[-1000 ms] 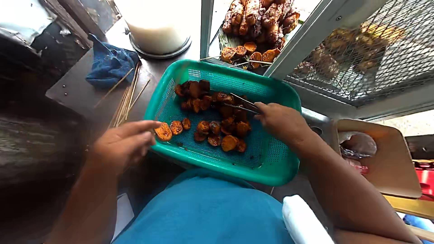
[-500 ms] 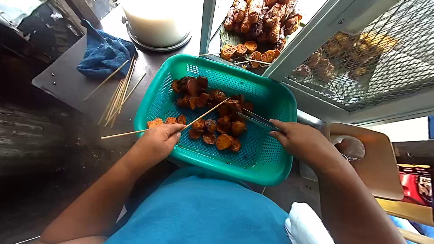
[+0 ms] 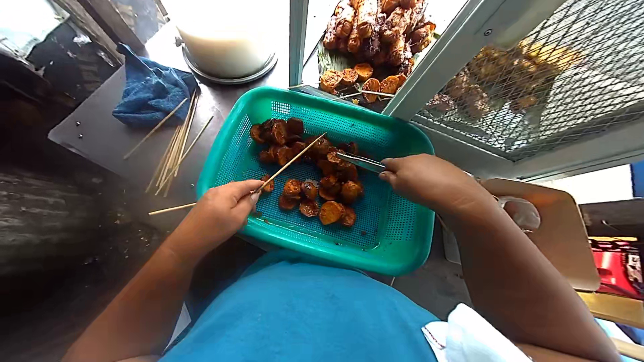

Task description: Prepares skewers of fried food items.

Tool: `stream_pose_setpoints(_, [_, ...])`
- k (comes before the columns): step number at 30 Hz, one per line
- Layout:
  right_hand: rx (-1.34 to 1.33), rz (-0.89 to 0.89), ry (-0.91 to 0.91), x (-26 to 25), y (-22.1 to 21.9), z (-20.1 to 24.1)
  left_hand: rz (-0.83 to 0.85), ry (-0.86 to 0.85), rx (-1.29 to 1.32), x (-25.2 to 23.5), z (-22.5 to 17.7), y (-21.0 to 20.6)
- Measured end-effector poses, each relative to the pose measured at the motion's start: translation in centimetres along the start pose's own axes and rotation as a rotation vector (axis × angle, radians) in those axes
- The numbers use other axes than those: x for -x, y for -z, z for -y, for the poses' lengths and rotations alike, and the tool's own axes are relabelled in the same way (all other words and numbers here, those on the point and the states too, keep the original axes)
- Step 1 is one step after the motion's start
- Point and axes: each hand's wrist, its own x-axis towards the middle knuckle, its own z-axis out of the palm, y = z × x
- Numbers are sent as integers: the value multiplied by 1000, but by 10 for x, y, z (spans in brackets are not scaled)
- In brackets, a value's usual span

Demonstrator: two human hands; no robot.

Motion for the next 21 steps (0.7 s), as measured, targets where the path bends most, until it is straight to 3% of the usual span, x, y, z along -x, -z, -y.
stream_pose_setpoints(4, [-81,20,21,-2,-2,-9,46,26,406,15,11,-5])
stream_pose_setpoints(11, [-245,87,-20,-22,1,-26,77,30,466,12,11,-13])
stream_pose_setpoints(16, [-396,32,102,-1,-18,-45,119,55,533,17,18,-16])
stream_pose_setpoints(21, [-575,-232,92,35,-43,-48,129,67,626,24,20,-22])
